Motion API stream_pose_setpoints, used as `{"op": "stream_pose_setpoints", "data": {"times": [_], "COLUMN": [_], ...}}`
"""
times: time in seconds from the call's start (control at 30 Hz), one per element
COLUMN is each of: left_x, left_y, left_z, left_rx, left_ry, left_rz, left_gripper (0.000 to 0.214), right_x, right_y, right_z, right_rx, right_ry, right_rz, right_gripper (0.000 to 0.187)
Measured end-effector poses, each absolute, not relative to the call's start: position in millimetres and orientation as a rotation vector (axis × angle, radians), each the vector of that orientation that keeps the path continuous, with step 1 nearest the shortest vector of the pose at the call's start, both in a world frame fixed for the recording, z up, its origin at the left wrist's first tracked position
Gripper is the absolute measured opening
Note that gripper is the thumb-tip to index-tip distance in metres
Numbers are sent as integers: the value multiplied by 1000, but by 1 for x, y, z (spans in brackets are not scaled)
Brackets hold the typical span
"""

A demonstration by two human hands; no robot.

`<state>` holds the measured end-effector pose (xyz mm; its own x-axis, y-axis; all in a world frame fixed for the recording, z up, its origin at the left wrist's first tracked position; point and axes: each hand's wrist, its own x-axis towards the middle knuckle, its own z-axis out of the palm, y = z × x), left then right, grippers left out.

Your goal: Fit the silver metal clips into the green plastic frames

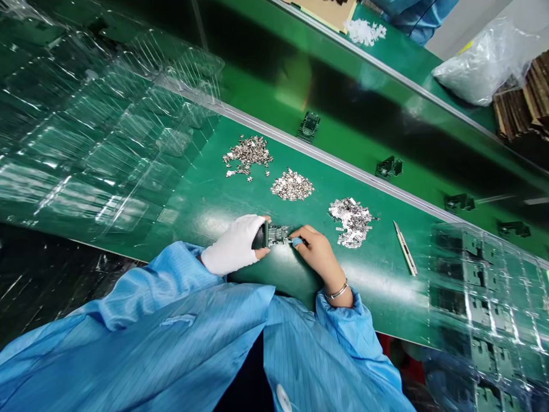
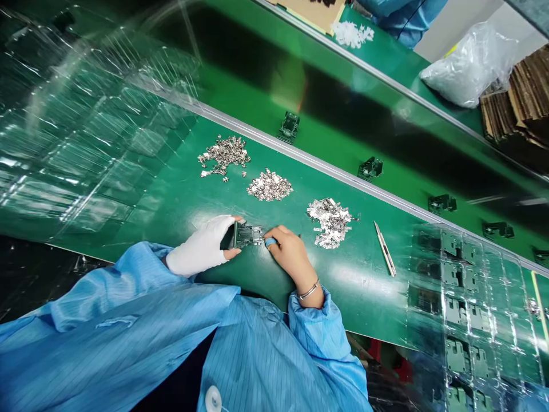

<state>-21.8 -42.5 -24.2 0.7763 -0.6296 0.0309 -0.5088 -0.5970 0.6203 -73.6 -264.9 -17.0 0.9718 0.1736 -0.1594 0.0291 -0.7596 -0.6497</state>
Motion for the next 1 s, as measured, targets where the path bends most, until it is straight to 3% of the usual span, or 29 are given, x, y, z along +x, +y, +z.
{"op": "stream_pose_setpoints", "data": {"times": [0.27, 0.5, 0.63, 0.73, 0.9, 1.0], "left_x": [-21, -26, -25, -21, -14, -13], "left_y": [-41, -41, -39, -39, -50, -52], "left_z": [-25, -30, -31, -32, -35, -35], "left_rx": [2308, 2140, 2051, 2100, 2268, 2330], "left_ry": [-838, -852, -934, -974, -1077, -1098], "left_rz": [-253, -109, -37, 45, 109, 45], "left_gripper": [54, 46, 64, 75, 61, 56], "right_x": [-76, -74, -74, -78, -86, -91], "right_y": [-257, -264, -253, -243, -241, -270], "right_z": [-14, -24, -13, -7, -9, -9], "right_rx": [-2558, -2378, -2198, -2339, -2531, -2535], "right_ry": [-100, -36, -30, -178, -559, -399], "right_rz": [341, -43, -113, -208, -177, -231], "right_gripper": [29, 16, 11, 4, 15, 16]}}
